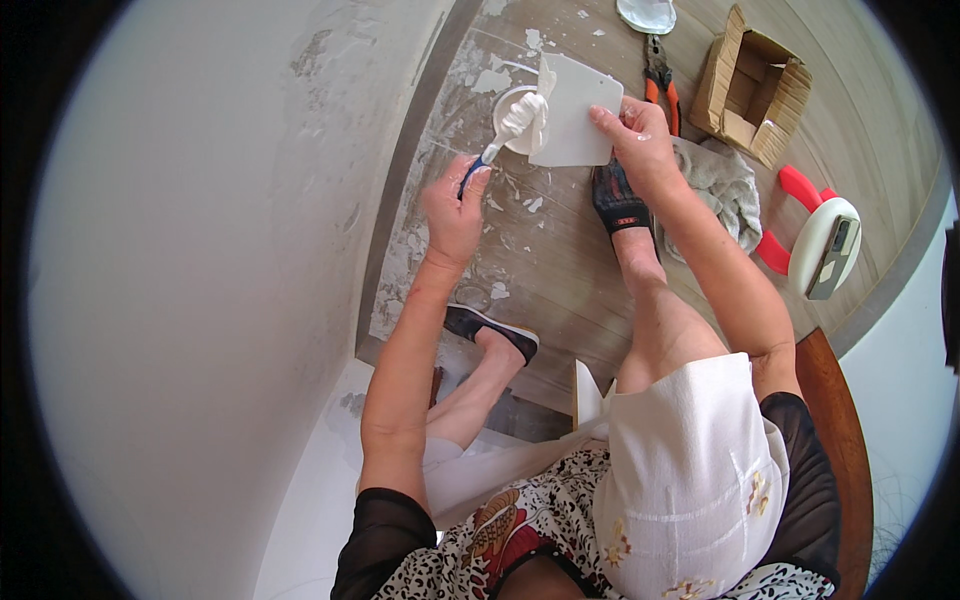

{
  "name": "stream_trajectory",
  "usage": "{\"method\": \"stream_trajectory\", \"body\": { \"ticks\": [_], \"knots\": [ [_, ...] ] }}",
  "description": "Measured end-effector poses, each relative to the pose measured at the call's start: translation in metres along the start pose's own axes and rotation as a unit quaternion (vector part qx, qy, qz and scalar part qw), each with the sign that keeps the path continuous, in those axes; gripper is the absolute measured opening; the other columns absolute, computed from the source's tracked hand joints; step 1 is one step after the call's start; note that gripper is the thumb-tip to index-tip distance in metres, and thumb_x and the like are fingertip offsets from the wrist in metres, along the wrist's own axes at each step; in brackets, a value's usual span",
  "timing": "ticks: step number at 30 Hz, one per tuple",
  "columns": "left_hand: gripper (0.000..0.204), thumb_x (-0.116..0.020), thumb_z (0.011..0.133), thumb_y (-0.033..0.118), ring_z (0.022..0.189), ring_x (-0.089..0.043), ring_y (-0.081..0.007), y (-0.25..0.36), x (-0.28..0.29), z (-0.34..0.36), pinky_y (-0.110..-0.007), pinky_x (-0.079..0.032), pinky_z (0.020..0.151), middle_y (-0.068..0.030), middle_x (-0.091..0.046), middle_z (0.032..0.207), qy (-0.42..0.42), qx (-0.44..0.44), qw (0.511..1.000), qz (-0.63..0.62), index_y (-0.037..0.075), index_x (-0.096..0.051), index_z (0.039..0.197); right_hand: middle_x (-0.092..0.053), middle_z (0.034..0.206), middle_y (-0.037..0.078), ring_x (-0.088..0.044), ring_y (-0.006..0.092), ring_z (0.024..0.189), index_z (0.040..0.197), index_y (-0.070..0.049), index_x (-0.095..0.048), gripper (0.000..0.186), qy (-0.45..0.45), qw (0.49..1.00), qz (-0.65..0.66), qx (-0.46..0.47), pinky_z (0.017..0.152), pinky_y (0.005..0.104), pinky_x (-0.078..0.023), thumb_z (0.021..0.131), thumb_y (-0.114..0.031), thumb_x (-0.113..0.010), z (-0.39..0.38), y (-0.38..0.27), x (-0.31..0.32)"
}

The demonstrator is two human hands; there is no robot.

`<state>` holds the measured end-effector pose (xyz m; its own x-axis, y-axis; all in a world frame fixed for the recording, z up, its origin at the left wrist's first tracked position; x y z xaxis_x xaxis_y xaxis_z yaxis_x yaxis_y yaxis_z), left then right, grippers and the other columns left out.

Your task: The person applies wall putty to damaged areas of a wall using a plastic scraper. They use a small brush to scoop putty from a container onto the scraper and then smooth it onto the wall surface multiple times.

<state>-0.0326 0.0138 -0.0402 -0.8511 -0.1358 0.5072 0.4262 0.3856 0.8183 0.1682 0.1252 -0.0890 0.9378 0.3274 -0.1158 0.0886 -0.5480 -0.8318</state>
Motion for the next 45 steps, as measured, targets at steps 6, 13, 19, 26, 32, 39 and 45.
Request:
{"method": "stream_trajectory", "body": {
  "ticks": [6,13,19,26,32,39,45],
  "knots": [
    [0.016,-0.056,0.088,0.015,0.058,-0.054,-0.0289,0.028,-0.001,-0.002,-0.033,-0.044,0.055,-0.0153,-0.057,0.071,0.105,-0.081,0.988,0.081,0.001,-0.058,0.095,-0.063,0.073,0.004,-0.053,0.0077,0.064,0.089,0.008,-0.062,0.021,-0.017,1.0,0.008,0.008,0.059,0.0259,-0.044,0.085,-0.012,-0.057,0.0,0.009,-0.008],
    [0.021,-0.055,0.084,0.01,0.061,-0.056,-0.0316,0.046,-0.011,-0.005,-0.038,-0.045,0.055,-0.013,-0.055,0.075,0.111,-0.168,0.942,0.27,0.002,-0.057,0.104,-0.062,0.071,0.002,-0.051,0.0066,0.061,0.086,0.006,-0.063,0.019,-0.03,0.999,0.004,0.027,0.054,0.0247,-0.041,0.085,-0.012,-0.058,-0.003,0.008,-0.014],
    [0.03,-0.056,0.078,0.006,0.052,-0.051,-0.027,0.039,-0.022,-0.019,-0.036,-0.041,0.048,-0.0105,-0.051,0.073,0.092,-0.213,0.881,0.412,0.0,-0.055,0.108,-0.061,0.072,0.003,-0.05,0.0082,0.057,0.085,0.001,-0.064,0.015,-0.056,0.986,0.124,-0.092,0.05,0.0242,-0.037,0.083,-0.015,-0.061,-0.003,0.023,-0.027],
    [0.035,-0.054,0.074,0.001,0.048,-0.048,-0.0224,0.04,-0.018,-0.027,-0.032,-0.041,0.045,-0.0083,-0.052,0.073,0.1,-0.249,0.865,0.425,-0.003,-0.054,0.108,-0.065,0.087,0.009,-0.06,0.0142,0.074,0.095,0.004,-0.06,0.016,-0.041,0.957,0.247,-0.144,0.067,0.0268,-0.046,0.085,-0.009,-0.059,0.003,0.037,-0.026],
    [0.034,-0.055,0.077,0.003,0.048,-0.049,-0.0237,0.035,-0.019,-0.028,-0.033,-0.041,0.044,-0.0107,-0.055,0.078,0.097,-0.226,0.865,0.437,-0.002,-0.053,0.111,-0.065,0.097,0.011,-0.063,0.0159,0.085,0.103,0.006,-0.058,0.021,-0.067,0.95,0.28,-0.123,0.079,0.0276,-0.049,0.087,-0.008,-0.056,0.007,0.032,-0.022],
    [0.029,-0.052,0.083,0.007,0.07,-0.059,-0.0367,0.008,-0.022,-0.03,-0.041,-0.047,0.058,-0.0182,-0.058,0.089,0.082,-0.114,0.929,0.342,0.0,-0.051,0.111,-0.063,0.099,0.009,-0.062,0.0142,0.088,0.106,0.004,-0.056,0.024,-0.076,0.958,0.269,-0.071,0.08,0.0277,-0.048,0.088,-0.01,-0.056,0.011,0.002,-0.014],
    [0.021,-0.052,0.085,0.013,0.062,-0.059,-0.0368,0.013,-0.015,-0.013,-0.042,-0.046,0.053,-0.0187,-0.059,0.078,0.097,-0.088,0.957,0.258,0.002,-0.053,0.102,-0.063,0.099,0.009,-0.061,0.0147,0.088,0.104,0.004,-0.055,0.022,-0.093,0.942,0.314,-0.066,0.082,0.029,-0.048,0.088,-0.01,-0.056,0.018,-0.016,-0.034]
  ]
}}
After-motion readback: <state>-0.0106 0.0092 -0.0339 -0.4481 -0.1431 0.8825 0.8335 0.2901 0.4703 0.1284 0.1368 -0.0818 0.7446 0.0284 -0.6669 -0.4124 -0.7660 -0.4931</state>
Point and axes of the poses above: each hand's wrist, its own z-axis towards the middle knuckle, its own x-axis out of the back of the hand, y = z × x, the point moved 9 cm from there along z, towards the middle knuckle
